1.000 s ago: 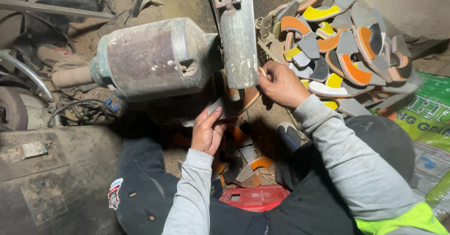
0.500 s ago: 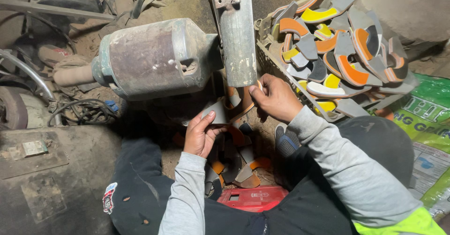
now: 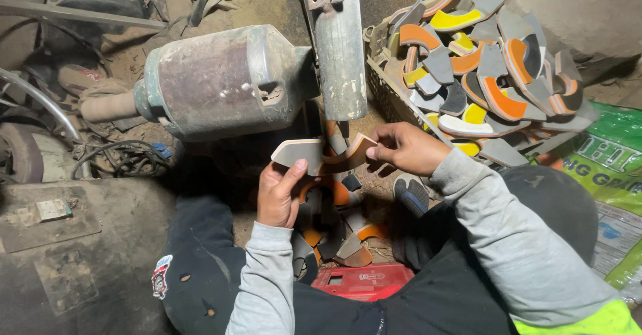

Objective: The person sits on the floor and uses a bench grinder to smooth the edges of small, curved shoe sole pieces. They handle each piece by hand, pressing it against the rotating wheel, then set it aside.

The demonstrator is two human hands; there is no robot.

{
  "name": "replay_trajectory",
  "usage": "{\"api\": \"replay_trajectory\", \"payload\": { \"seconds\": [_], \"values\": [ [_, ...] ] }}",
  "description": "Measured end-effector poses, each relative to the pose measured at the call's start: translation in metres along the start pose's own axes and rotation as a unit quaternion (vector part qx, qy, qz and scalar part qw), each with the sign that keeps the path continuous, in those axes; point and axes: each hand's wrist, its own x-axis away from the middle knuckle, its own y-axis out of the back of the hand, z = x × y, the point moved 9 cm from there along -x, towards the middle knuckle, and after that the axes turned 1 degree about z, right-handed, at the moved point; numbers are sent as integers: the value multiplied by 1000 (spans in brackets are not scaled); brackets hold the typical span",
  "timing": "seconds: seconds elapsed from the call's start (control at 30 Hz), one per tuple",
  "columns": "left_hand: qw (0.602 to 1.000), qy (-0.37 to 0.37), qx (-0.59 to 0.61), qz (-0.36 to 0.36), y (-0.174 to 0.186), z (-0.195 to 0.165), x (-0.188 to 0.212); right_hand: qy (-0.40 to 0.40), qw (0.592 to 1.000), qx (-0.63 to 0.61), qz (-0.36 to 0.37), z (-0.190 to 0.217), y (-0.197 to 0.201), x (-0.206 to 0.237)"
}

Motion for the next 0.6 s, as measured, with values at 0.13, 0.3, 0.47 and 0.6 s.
{"api": "replay_trajectory", "payload": {
  "seconds": [0.13,0.3,0.47,0.6],
  "values": [
    [998,41,14,-34,2,19,-6,-6,994,92,-50,4,27,0],
    [990,73,118,-28,-6,61,-21,-8,984,-146,-98,12,47,-8],
    [976,137,168,-19,-8,98,-32,8,987,-27,-157,26,66,-14],
    [967,154,201,-38,-6,111,-34,28,981,35,-188,36,74,-17]
  ]
}}
